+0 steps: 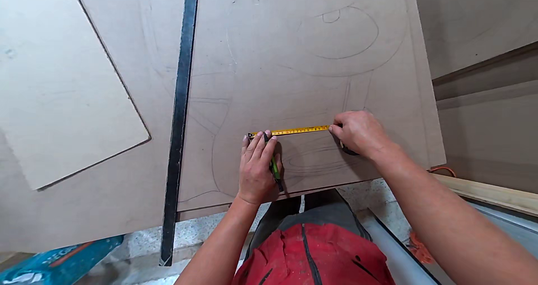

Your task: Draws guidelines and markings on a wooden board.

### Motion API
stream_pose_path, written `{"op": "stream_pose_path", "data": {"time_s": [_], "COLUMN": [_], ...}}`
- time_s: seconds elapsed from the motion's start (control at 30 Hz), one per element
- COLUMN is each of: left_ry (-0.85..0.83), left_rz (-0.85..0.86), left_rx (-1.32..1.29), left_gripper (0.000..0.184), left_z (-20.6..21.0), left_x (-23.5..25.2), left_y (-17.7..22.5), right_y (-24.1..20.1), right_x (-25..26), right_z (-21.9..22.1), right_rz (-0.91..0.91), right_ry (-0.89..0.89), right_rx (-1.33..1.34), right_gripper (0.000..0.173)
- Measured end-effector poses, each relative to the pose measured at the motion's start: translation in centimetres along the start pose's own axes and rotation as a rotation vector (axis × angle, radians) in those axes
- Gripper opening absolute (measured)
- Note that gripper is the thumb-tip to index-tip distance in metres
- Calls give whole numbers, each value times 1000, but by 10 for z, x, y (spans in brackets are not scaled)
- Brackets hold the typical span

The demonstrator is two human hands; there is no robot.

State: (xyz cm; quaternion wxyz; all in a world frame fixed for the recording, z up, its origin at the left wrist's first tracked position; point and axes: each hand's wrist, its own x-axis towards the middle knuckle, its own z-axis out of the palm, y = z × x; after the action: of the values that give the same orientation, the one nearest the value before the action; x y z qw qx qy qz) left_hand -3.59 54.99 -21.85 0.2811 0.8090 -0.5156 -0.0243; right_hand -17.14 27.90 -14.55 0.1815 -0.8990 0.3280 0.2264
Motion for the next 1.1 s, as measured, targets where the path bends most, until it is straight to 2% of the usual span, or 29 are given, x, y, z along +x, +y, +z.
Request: {"op": "stream_pose_path", "data": {"time_s": [0.4,0.5,0.63,0.73,0.83,0.93,1.1], "left_ry": [27,72,128,57,-112,-246,-272], "left_rz": [-6,-57,-192,-285,-455,-464,-369], "left_rx": [1,-102,-290,-518,-710,-594,-529], "left_gripper": [44,45,38,34,19,12,14], "left_z": [2,-3,-29,-49,-57,-58,-59], "left_x": [-4,-4,9,32,57,66,58], "left_y": [-2,-1,-1,-10,-18,-29,-37], "right_y": [1,0,2,2,3,5,5], "right_x": [2,2,3,3,3,3,2], "right_z": [-2,-2,-1,-1,0,2,1], "right_rz": [3,1,-4,-9,-20,-42,-46], "right_ry": [-34,-31,-35,-33,-13,14,8], "right_rx": [-7,-16,-24,-18,0,-3,-5], "right_gripper": [28,29,28,30,29,28,29]}}
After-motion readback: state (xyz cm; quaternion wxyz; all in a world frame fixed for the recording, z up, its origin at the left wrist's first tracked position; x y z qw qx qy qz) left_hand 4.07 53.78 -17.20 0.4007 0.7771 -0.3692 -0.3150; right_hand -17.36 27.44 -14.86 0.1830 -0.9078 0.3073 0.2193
